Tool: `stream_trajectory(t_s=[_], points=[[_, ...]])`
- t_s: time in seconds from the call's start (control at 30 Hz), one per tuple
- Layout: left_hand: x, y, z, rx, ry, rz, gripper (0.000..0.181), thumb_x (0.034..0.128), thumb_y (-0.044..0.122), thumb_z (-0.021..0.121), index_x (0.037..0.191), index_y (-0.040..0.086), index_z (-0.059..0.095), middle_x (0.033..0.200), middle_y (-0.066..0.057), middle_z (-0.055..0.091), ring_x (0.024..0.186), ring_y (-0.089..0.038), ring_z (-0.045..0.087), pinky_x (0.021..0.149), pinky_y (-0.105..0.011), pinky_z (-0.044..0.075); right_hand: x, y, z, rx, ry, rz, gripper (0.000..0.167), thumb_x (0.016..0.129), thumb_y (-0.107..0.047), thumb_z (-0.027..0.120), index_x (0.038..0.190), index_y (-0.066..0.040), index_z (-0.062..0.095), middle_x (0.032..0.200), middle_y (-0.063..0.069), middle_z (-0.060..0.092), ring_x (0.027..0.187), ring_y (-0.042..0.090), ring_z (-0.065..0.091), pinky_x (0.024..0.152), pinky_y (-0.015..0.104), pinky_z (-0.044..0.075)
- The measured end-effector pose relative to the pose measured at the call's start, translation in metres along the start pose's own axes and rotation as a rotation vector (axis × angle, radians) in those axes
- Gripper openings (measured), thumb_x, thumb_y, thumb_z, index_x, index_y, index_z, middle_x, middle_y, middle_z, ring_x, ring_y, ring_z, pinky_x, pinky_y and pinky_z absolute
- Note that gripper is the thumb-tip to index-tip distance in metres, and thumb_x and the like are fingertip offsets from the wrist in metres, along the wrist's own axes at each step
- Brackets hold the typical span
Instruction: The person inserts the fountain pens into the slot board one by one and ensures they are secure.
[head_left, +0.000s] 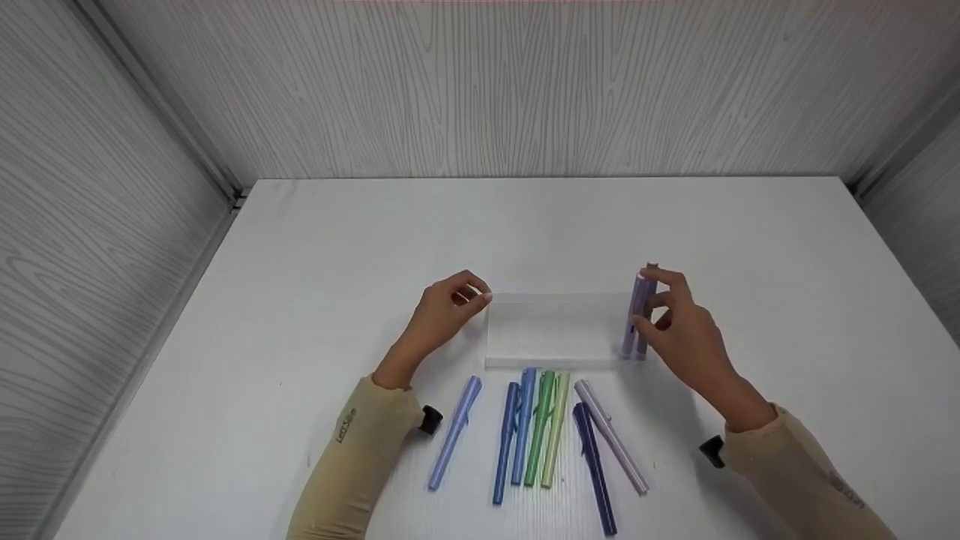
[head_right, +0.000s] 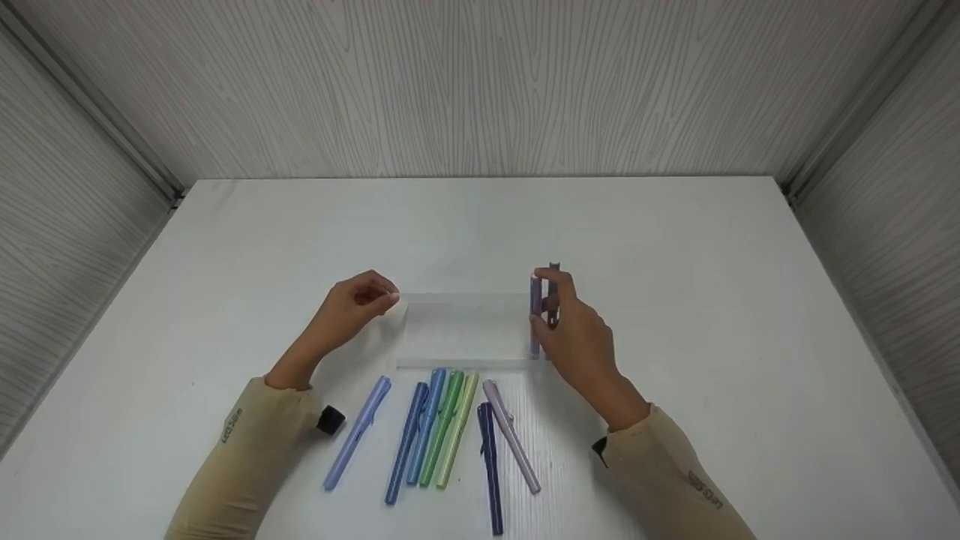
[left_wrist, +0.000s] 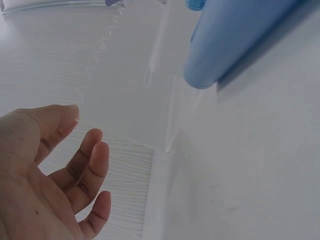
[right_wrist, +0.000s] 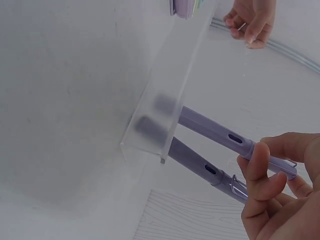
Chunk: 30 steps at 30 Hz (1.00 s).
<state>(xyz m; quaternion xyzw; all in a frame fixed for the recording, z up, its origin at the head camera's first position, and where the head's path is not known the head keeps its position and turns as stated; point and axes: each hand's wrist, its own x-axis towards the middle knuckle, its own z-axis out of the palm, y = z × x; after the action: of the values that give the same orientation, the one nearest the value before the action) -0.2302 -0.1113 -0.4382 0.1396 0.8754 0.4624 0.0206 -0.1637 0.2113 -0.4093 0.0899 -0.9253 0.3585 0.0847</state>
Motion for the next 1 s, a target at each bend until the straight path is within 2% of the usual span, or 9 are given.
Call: stream_trajectory(t_s=[0.17,0.53,0.8,1.0], points=[[0.0001,0.0003,0.0006,0.009,-0.003,-0.023,0.013,0.0933,0.027,0.064,0.101,0.018,0.067,0.096,-0.006,0.069,0.086,-0.02,0.061,0.074,-0.032,0.05,-0.0004,0.0005,0.0007,0.008,-0.007,0.009,0.061,0.09,-0.003,0.064,0.141,-0.016,0.033,0.104,0.015,0.066,0.065,0.017,0.052,0.054,0.024,0.041],[-0.0004,0.0012,-0.0008,-0.004,-0.009,-0.024,0.014,0.0936,0.028,0.063,0.102,0.018,0.067,0.097,-0.006,0.068,0.086,-0.018,0.061,0.073,-0.03,0.049,0.002,-0.001,-0.0004,-0.003,0.019,-0.013,0.06,0.088,-0.002,0.066,0.14,-0.012,0.04,0.109,0.015,0.06,0.066,0.015,0.051,0.053,0.024,0.04],[0.0,0.0019,-0.001,0.0,-0.008,-0.032,0.013,0.094,0.028,0.063,0.101,0.018,0.067,0.098,-0.007,0.068,0.083,-0.018,0.06,0.07,-0.028,0.048,0.0061,0.0022,-0.0035,-0.118,0.069,-0.045,0.059,0.086,-0.003,0.069,0.139,-0.013,0.044,0.107,0.018,0.051,0.071,0.021,0.05,0.052,0.025,0.037],[-0.001,0.0013,0.0003,-0.002,-0.006,-0.019,0.013,0.0941,0.028,0.062,0.101,0.018,0.067,0.1,-0.007,0.068,0.086,-0.02,0.06,0.073,-0.032,0.049,0.0087,0.0046,-0.0049,-0.16,0.06,-0.022,0.059,0.087,-0.007,0.07,0.14,-0.016,0.046,0.108,0.019,0.049,0.071,0.021,0.049,0.05,0.026,0.035]])
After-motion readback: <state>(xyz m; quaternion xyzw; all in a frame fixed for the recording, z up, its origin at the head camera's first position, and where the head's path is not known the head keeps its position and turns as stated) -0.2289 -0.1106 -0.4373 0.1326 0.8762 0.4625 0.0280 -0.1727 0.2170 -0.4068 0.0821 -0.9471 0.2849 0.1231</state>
